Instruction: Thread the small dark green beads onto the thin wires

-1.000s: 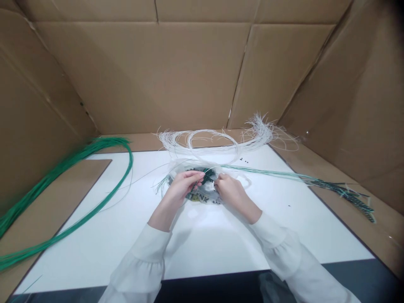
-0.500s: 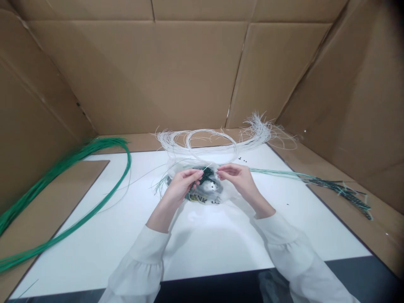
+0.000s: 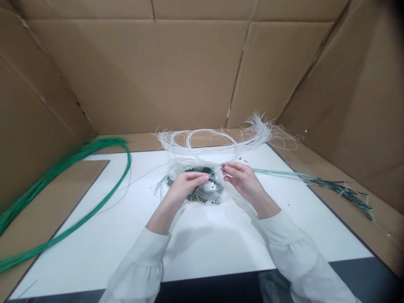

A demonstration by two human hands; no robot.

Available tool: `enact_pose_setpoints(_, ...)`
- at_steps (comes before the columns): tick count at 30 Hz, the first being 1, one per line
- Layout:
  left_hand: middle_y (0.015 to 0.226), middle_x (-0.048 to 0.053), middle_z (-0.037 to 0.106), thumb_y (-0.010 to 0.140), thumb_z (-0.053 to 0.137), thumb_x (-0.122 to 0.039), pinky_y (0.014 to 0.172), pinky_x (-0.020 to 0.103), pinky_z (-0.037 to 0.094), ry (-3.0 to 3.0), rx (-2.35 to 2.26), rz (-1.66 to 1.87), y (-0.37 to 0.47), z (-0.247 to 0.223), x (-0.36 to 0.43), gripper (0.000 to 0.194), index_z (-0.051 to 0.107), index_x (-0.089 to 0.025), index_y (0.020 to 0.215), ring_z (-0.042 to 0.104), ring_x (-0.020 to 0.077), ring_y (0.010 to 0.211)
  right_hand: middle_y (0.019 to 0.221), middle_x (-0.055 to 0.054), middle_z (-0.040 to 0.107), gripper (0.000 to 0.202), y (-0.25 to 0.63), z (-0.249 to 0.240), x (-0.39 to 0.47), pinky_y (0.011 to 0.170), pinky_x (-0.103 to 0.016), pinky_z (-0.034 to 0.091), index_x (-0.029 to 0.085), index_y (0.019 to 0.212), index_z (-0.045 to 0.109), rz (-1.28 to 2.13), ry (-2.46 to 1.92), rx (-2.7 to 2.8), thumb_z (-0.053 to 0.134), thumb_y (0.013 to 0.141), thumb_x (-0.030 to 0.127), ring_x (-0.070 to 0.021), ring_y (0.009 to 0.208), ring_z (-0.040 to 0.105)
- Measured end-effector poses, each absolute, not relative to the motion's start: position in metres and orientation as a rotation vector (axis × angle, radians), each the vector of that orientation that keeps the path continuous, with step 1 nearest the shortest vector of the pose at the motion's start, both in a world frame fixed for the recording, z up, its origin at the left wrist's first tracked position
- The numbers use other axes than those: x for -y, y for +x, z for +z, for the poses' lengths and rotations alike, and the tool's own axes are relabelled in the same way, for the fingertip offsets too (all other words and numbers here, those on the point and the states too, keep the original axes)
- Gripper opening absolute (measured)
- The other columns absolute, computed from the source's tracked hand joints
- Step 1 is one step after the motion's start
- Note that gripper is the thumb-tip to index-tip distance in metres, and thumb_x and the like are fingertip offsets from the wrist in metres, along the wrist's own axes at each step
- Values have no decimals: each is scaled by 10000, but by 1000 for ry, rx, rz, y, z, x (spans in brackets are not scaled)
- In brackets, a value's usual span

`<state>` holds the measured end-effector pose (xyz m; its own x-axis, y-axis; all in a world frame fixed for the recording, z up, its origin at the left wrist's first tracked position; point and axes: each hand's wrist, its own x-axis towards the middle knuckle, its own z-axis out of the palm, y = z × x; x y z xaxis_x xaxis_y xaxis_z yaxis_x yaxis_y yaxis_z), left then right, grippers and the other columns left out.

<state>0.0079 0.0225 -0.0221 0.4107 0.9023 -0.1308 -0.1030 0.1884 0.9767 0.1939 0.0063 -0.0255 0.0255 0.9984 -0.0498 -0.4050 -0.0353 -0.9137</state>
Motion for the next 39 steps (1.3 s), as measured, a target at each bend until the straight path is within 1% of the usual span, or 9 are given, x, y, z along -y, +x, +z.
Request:
enact_pose_setpoints(7,628,5,616,596,738,-321,581,225,326,1144,-907,960,8,-22,-23,201,728,-158,714,435,84,580,746,-11,679,193,194,-24,-5,526,-184,425,204,691,716,1390,-953,838,786,518,256,-68,598,543)
enact_pose_setpoints(12,653,22,633,592,738,-338,589,235,335,1167,-933,933,7,-22,-23,229,733,-162,738,449,100,597,713,-13,681,200,195,-23,-6,498,-167,408,190,687,720,1375,-964,815,789,507,242,-59,575,531)
enact_pose_setpoints(20,678,20,642,609,732,-333,631,243,344,1187,-913,897,7,-24,-24,209,737,-179,749,457,108,631,683,-17,685,206,194,-23,-7,481,-179,407,199,673,722,1325,-982,842,796,487,249,-66,555,521)
enact_pose_setpoints(26,667,15,631,612,734,-334,625,237,337,1185,-903,892,7,-26,-24,206,735,-176,745,441,97,622,656,-16,681,207,193,-23,-6,460,-176,398,192,663,725,1313,-981,856,797,477,248,-65,535,509)
enact_pose_setpoints(34,669,22,639,603,731,-346,599,242,330,1201,-923,888,7,-24,-24,227,737,-176,752,429,97,596,670,-31,684,195,194,-25,-8,454,-200,401,200,669,726,1275,-984,904,787,492,255,-82,537,513)
enact_pose_setpoints(39,625,16,638,604,716,-371,546,245,308,1264,-1019,886,6,-20,-22,245,740,-178,752,422,102,550,668,-30,679,157,195,-27,-9,474,-231,430,202,678,728,1129,-1046,1042,765,543,273,-100,538,515)
